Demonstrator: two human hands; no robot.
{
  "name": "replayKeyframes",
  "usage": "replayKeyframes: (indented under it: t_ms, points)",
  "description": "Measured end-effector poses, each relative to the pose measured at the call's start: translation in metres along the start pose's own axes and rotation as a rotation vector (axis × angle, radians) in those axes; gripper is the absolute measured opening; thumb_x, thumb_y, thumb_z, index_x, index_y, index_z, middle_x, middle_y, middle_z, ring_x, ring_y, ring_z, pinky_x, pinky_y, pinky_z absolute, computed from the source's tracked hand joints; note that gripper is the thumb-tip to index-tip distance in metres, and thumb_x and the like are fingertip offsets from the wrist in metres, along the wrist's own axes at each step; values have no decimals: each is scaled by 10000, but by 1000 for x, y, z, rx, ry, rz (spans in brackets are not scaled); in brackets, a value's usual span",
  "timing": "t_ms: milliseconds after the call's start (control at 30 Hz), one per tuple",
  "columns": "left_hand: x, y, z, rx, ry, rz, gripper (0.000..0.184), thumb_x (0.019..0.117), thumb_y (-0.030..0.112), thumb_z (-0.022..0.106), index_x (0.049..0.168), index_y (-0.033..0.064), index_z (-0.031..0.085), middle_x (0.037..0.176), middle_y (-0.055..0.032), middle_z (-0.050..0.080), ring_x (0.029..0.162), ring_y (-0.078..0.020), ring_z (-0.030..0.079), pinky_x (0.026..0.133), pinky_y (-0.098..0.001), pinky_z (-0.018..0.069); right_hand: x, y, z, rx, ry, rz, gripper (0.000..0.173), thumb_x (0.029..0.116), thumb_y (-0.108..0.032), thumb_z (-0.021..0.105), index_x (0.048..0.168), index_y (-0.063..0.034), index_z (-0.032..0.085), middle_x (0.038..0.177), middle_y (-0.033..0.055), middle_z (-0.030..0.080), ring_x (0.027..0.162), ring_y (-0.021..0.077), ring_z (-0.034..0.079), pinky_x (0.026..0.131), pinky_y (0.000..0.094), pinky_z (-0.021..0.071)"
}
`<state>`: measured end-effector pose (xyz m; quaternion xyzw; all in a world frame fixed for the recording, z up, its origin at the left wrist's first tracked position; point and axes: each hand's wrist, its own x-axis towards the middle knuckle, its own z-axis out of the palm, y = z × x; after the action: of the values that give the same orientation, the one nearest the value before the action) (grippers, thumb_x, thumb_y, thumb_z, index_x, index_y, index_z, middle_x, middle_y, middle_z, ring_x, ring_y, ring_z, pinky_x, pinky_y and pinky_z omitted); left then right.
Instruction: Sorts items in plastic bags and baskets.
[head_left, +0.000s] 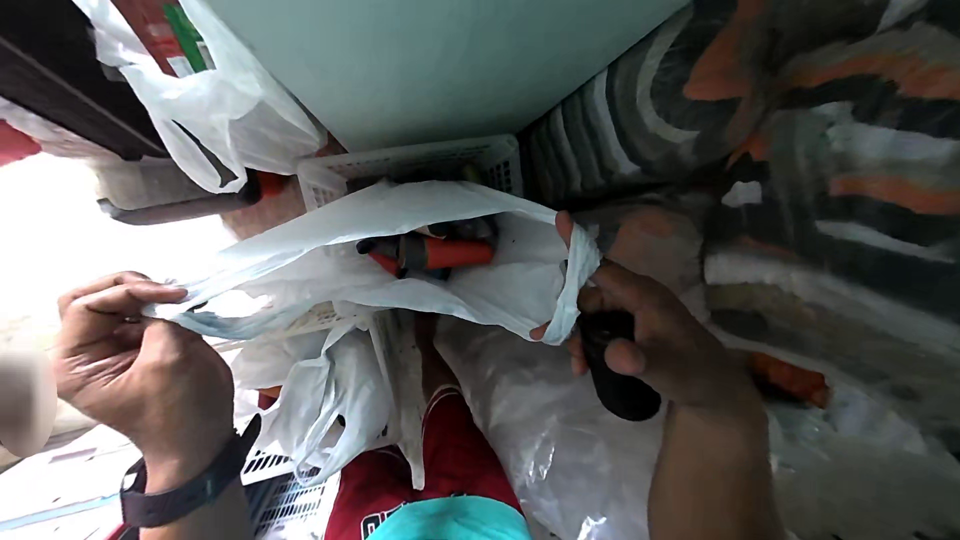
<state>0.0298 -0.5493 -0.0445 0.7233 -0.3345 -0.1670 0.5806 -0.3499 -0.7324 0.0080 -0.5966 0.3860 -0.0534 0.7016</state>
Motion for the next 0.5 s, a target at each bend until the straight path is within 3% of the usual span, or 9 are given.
replayKeyframes:
  t_ms: [67,133,200,267,400,500]
  points:
    - [0,7,4,40,-27,29,227,943,-28,515,1015,137,654,1080,94,626,996,-47,611,864,-243,531,0,0,0,-19,-6,21,758,795,-776,670,1207,-143,602,829,-61,724,638,73,695,536,237,602]
    - [2,11,7,68,-61,70,206,964,-10,538,1028,136,668,1082,94,623,1008,-46,605,885,-245,523,1,0,1,-45,-14,28,676,775,-788,677,1034,-166,625,772,-75,707,613,57,684,509,227,586]
    - [2,12,10,80,-74,90,208,970,-12,537,1032,134,672,1077,93,621,1005,-46,603,887,-245,521,0,-1,0,-81,-60,18,699,772,-796,669,1050,-157,613,760,-97,686,628,26,674,521,207,576]
    - [1,12,10,94,-66,85,215,972,-19,526,1039,133,663,1076,97,626,1003,-43,607,881,-245,525,0,-3,0,-115,-101,15,792,751,-805,679,1147,-121,621,763,-111,673,638,-3,650,541,184,560]
    - [0,13,12,63,-58,71,252,950,-32,524,1020,154,680,1065,110,638,992,-36,609,881,-243,521,-4,-5,4,-156,-124,25,769,699,-792,732,1072,-130,612,743,-141,626,624,-68,584,537,127,504]
    - [-1,17,20,-46,-105,37,246,969,19,545,1023,201,703,1070,133,648,989,-26,614,866,-224,526,-5,-5,15,-244,-19,38,726,717,-750,756,1075,-130,635,764,-135,636,655,-71,574,575,143,505]
